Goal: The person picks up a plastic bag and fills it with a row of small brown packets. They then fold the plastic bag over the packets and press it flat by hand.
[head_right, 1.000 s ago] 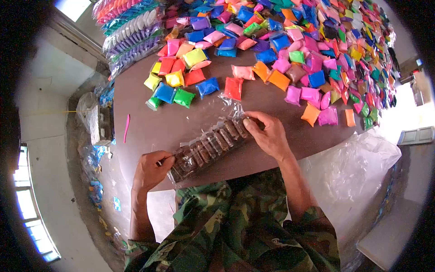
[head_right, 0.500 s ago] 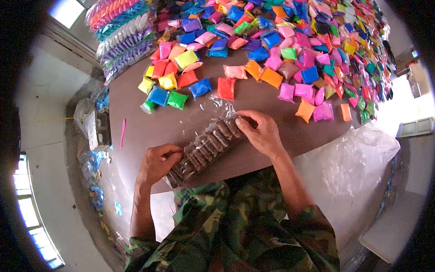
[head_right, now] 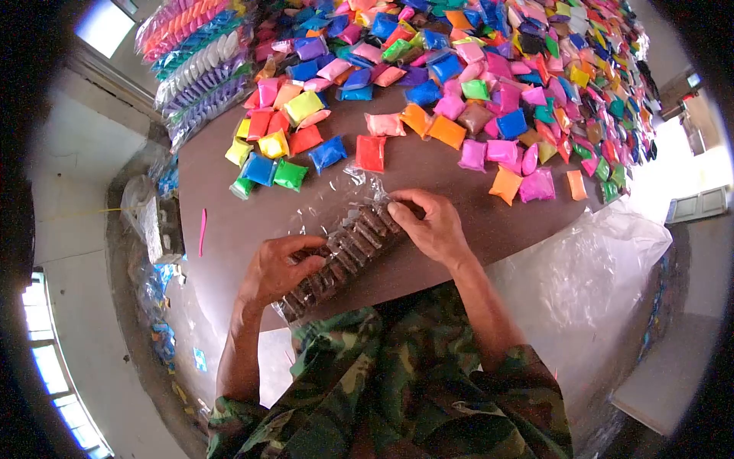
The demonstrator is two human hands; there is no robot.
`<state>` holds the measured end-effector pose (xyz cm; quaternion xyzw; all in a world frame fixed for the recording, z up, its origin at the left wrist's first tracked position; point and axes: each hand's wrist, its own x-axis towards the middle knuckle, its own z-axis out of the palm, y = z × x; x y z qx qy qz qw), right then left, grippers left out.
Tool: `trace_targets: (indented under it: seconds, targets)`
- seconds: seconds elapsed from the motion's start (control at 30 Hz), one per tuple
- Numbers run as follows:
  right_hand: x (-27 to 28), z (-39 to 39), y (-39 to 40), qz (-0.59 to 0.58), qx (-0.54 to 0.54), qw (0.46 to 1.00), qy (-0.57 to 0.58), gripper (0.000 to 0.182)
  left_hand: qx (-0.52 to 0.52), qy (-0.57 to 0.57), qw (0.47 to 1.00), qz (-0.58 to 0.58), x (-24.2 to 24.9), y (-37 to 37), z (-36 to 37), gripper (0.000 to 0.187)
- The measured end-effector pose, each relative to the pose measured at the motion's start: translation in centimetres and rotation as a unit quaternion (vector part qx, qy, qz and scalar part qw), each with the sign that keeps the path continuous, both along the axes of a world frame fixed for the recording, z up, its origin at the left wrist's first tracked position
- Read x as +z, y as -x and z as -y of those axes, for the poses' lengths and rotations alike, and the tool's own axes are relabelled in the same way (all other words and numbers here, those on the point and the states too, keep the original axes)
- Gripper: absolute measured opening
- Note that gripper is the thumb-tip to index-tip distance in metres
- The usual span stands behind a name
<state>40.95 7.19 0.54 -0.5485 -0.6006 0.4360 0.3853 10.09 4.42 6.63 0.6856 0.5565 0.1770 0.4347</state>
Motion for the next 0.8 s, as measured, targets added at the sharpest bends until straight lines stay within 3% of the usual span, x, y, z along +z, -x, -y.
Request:
trace_targets:
  seconds: [0.1,0.3,0.4,0.6,0.7,0.8]
  targets:
    - [0.2,-0.1,-0.1,-0.025,-0.003,1.0,0.016,0.03,0.02,0.021,0.998,0.056,-1.1,0.1,0.2,0.038]
    - [0.2,-0.1,-0.3,-0.022,0.001,1.0,0.0,0.03,-0.018,-0.06,0.998,0.013,0.1,0.8,-0.4,0.042]
    - [0.1,-0.1,-0.3,-0.029,-0.002,0.999,0.016,0.03,-0.018,-0.004,1.0,0.006,1.3,-0.6,-1.7,0.044]
    - [0.4,-0.1,-0.1,-0.046,-0.011,0.998,0.038,0.032,-0.032,-0.031,0.998,0.037,-1.2,-2.0,-1.5,0.047]
    - [0.0,-0.1,-0.2,-0.059,-0.013,0.997,0.042,0.031,-0.009,0.034,0.999,0.038,-0.5,-1.6,-0.9,0.047]
    - [-0.3,-0.2,-0.1,-0.07,-0.014,0.996,0.049,0.031,-0.029,-0.056,0.998,-0.002,-0.7,-1.8,-0.8,0.048]
